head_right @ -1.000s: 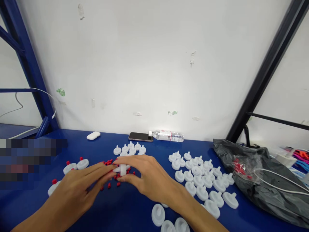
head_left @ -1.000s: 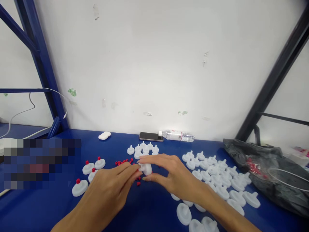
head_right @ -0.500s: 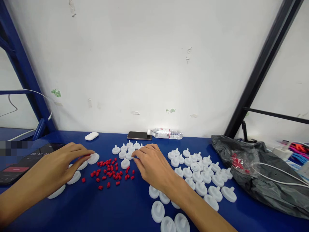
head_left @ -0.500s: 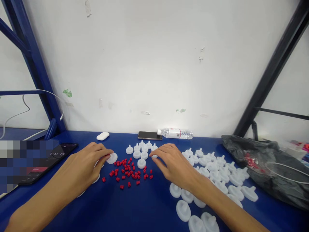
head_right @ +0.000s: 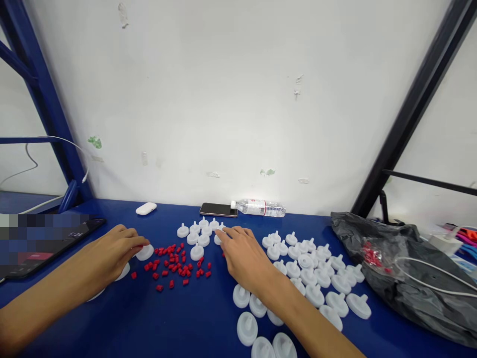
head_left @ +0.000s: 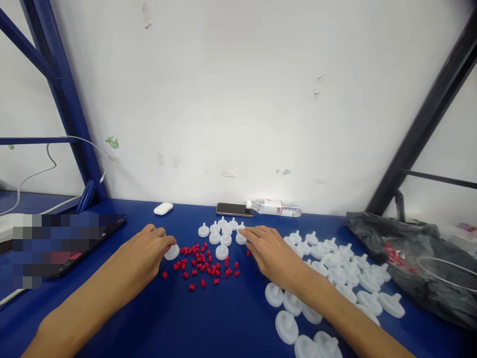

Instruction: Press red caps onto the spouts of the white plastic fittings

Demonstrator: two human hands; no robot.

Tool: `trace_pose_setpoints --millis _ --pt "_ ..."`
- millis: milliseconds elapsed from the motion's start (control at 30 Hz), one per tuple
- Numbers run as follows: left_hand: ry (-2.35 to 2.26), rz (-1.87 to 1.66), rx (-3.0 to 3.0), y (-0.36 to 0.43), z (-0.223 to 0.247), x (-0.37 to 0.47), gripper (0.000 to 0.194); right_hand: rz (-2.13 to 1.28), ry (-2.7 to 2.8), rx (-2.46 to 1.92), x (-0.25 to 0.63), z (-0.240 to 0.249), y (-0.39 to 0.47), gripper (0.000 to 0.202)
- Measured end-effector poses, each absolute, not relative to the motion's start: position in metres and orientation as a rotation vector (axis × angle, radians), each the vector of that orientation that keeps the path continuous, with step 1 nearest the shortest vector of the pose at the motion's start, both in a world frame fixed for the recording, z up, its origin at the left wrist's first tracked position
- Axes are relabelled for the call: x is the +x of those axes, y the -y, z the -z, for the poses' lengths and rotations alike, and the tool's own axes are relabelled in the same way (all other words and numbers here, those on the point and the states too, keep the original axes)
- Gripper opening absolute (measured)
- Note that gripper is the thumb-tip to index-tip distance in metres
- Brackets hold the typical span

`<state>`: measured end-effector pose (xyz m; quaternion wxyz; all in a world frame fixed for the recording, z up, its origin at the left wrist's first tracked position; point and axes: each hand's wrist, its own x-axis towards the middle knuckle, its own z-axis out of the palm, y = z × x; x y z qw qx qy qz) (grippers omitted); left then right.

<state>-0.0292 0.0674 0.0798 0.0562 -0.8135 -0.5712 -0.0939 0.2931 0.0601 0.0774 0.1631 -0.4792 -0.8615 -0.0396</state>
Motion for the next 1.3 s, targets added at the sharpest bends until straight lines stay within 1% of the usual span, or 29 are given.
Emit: trace_pose_setpoints --millis 100,133,267,433,533,667,800,867,967,1167,1233,1300 --pt "1.707 0.119 -2.461 -0.066 -0.082 -0.025 0.051 0.084 2.51 -1.358 0.295 -0.078 -0.059 0.048" --pt "1.703 0.116 -2.452 -0.065 -0.082 -0.024 0.051 0.076 2.518 -1.36 0.295 -0.079 -0.059 0.048" --pt "1.636 0.278 -2.404 -0.063 -0.083 -0.025 0.038 0.064 2.516 -1.378 0.296 -0.082 -0.058 0.052" --pt "1.569 0.515 -2.285 -0.06 -0.091 -0.023 0.039 0.044 2.549 -1.358 0.299 -0.079 -0.059 0.062" --pt "1.565 0.544 -2.315 -0.058 -0.092 -0.022 0.036 0.046 2.548 -1.332 0.299 -0.079 -0.06 0.058" --pt "1.629 0.453 -2.431 -0.055 -0.086 -0.025 0.033 0.066 2.506 -1.303 0.297 -0.081 -0.059 0.056" --pt "1.555 0.354 -2.537 -0.056 -0.074 -0.031 0.014 0.074 2.504 -1.263 0.298 -0.079 -0.058 0.056" --pt "1.543 0.278 -2.564 -0.059 -0.067 -0.034 0.008 0.071 2.512 -1.239 0.3 -0.076 -0.059 0.053" --pt "1.559 0.205 -2.571 -0.066 -0.058 -0.038 0.014 0.062 2.514 -1.196 0.3 -0.074 -0.063 0.048" --pt "1.552 0.198 -2.586 -0.075 -0.047 -0.042 0.021 0.073 2.432 -1.17 0.298 -0.076 -0.067 0.035" --pt "1.529 0.222 -2.599 -0.075 -0.046 -0.043 0.021 0.077 2.391 -1.169 0.297 -0.078 -0.067 0.029" --pt "1.534 0.247 -2.596 -0.073 -0.045 -0.044 0.017 0.078 2.362 -1.16 0.296 -0.08 -0.065 0.029"
